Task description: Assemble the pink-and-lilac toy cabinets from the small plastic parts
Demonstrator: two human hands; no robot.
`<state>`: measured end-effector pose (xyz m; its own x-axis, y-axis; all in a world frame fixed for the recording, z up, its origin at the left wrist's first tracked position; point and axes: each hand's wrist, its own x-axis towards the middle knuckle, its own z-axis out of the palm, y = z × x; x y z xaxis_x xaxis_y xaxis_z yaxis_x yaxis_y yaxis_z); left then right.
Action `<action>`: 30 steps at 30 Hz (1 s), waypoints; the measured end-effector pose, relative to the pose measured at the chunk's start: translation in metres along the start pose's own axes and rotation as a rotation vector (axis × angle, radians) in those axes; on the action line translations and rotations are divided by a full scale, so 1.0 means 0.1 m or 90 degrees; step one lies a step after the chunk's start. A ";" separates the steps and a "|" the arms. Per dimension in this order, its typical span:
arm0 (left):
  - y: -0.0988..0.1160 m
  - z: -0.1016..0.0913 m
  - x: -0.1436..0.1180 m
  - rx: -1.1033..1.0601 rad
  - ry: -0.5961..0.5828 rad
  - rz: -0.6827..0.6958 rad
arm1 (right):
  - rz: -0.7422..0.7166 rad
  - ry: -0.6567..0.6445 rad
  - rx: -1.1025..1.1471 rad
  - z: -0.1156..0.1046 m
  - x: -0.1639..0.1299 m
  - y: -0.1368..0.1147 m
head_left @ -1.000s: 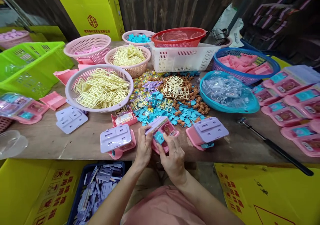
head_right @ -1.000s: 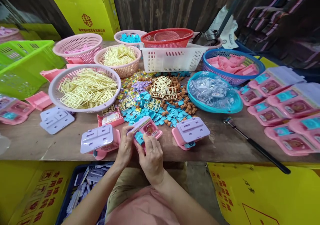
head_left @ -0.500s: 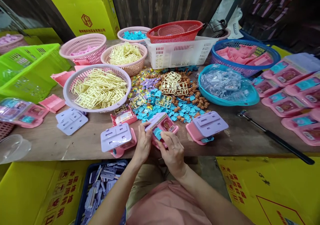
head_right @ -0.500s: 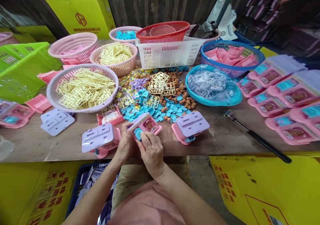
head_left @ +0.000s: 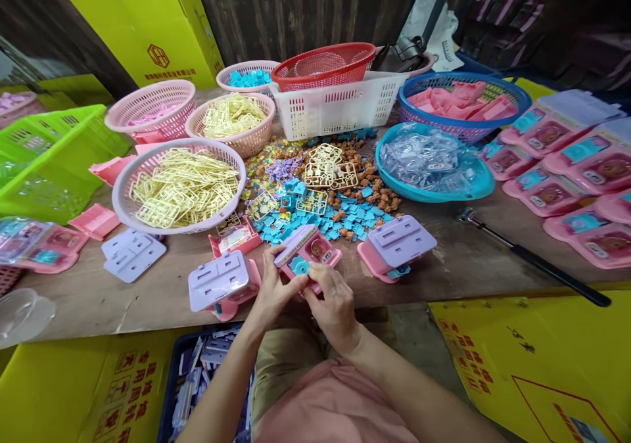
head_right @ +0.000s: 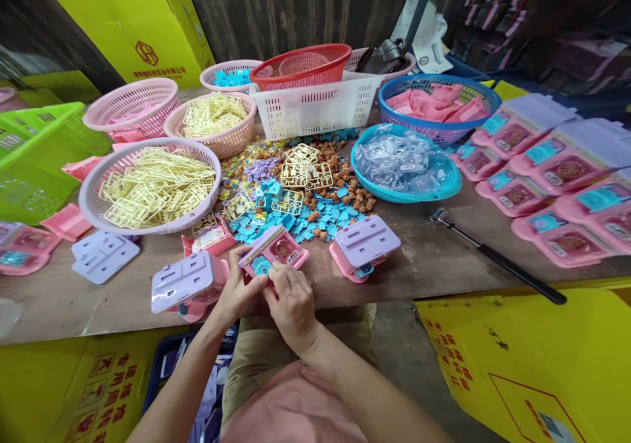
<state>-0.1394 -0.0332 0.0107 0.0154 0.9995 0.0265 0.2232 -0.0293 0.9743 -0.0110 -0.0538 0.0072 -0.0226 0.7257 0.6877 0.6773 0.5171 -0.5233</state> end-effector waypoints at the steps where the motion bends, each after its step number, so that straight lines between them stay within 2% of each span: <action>1: 0.01 0.00 0.00 -0.013 -0.013 0.000 | -0.004 0.005 0.004 -0.01 -0.01 0.00; 5: 0.03 0.01 0.01 -0.056 -0.064 -0.016 | -0.006 0.023 0.037 -0.03 -0.05 0.03; 16: 0.04 -0.03 0.07 -0.066 -0.066 -0.029 | -0.049 0.064 0.047 0.05 -0.01 0.08; 23: 0.06 -0.06 0.07 -0.086 -0.094 -0.067 | -0.051 0.042 0.047 0.07 -0.02 0.05; 27: 0.08 -0.06 0.07 -0.092 -0.088 -0.062 | -0.022 -0.009 0.088 -0.03 0.01 0.05; 30: 0.10 -0.05 0.07 -0.102 -0.088 -0.058 | 0.090 -0.039 0.089 -0.12 0.12 0.14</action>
<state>-0.1418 -0.0269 0.0218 0.1382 0.9868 -0.0841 0.0721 0.0747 0.9946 0.0073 -0.0428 0.0142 0.0176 0.8192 0.5732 0.5686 0.4633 -0.6797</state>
